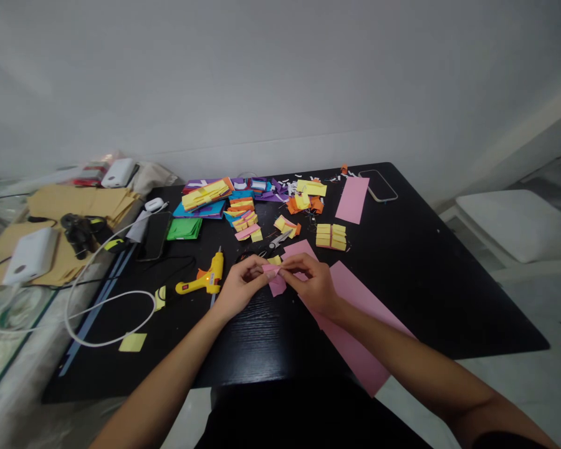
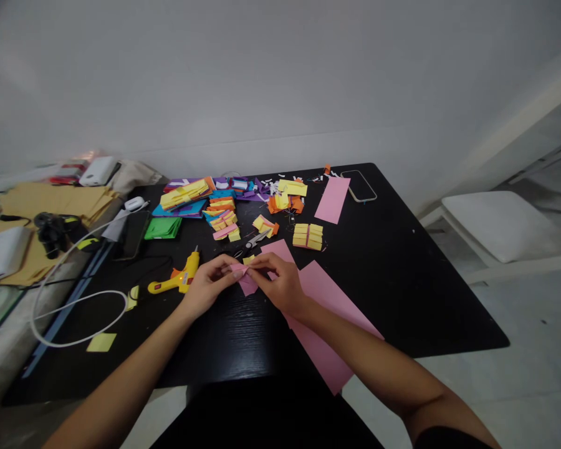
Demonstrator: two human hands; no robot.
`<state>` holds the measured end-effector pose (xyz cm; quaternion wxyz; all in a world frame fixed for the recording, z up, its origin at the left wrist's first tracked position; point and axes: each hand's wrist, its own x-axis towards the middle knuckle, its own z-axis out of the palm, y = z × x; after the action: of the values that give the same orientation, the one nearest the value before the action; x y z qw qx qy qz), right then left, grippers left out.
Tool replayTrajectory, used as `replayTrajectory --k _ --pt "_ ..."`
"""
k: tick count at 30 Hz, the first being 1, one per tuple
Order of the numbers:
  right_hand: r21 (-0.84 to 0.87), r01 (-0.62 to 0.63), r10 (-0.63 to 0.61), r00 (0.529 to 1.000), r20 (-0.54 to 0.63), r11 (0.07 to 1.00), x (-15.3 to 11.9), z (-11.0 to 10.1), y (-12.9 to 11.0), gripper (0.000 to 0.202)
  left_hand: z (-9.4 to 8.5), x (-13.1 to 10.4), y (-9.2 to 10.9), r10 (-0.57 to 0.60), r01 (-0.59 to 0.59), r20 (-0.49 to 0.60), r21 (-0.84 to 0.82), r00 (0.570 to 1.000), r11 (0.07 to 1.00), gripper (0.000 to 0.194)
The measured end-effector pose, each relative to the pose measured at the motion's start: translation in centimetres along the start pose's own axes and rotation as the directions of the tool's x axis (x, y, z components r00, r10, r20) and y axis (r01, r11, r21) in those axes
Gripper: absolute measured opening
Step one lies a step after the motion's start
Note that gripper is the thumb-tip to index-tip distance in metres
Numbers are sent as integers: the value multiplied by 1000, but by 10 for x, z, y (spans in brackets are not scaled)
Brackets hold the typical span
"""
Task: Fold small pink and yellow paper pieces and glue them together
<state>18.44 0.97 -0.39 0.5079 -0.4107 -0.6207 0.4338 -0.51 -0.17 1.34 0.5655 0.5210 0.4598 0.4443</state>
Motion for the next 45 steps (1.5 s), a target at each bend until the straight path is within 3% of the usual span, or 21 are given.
replayTrajectory --k 6,19,45 --pt "50 11 -12 1000 23 999 2 0 1 11 -1 1 -3 0 0 -2 -40 1000 999 28" --pt "142 -143 118 978 170 979 5 -1 3 21 -3 -1 -7 163 -147 -76 176 984 973 19" --pt "49 -43 39 995 96 998 3 -1 8 15 -3 0 -4 166 -142 -95 219 982 965 26"
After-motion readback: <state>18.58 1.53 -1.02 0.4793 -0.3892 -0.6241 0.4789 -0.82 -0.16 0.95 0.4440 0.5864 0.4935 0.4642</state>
